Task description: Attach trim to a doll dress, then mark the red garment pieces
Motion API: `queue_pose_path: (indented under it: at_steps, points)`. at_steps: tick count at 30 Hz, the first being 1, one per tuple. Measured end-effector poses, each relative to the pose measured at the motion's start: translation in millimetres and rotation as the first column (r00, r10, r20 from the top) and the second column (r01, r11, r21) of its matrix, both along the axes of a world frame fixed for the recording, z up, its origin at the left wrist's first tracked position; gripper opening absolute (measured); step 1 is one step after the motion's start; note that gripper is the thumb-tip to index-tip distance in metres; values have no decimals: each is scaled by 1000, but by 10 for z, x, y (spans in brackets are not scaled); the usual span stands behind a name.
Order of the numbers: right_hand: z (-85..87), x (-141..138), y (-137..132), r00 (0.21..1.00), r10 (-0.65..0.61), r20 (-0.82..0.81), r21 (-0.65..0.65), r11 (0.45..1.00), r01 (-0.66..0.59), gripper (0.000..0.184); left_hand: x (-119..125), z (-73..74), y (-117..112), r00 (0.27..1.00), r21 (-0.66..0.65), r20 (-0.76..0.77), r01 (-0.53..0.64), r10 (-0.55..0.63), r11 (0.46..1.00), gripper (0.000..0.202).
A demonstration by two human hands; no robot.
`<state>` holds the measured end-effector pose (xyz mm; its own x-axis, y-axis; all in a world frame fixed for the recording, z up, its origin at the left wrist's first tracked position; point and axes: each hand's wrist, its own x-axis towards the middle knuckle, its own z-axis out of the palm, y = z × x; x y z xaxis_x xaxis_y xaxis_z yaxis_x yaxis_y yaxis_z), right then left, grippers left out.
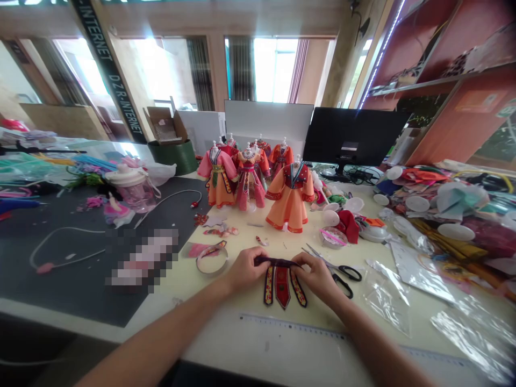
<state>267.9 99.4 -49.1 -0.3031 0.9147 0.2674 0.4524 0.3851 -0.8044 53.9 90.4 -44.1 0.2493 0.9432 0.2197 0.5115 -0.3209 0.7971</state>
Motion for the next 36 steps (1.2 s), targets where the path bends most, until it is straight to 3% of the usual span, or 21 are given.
queue_pose_path:
  at_steps: [7, 14, 19, 26, 36]
  points:
    - [85, 2, -28, 984, -12, -177, -92, 996, -5, 18, 39, 107, 16, 999, -32, 54, 12, -11, 999, 12]
    - [413, 42, 150, 934, -13, -357, -117, 993, -31, 29, 55, 545, 203, 989, 32, 137, 57, -61, 998, 13]
    - [733, -29, 491, 881, -73, -468, -52, 997, 55, 30, 245, 767, 526, 955, 133, 297, -30, -11, 991, 16]
    - [896, -151, 851, 814, -169, -556, -24, 982, 187, 28, 485, 793, 939, 858, 195, 506, -206, 81, 959, 13]
    - [855, -205, 1029, 804, -214, -555, 59, 954, 295, 17, 556, 748, 1136, 816, 163, 566, -252, 118, 954, 12]
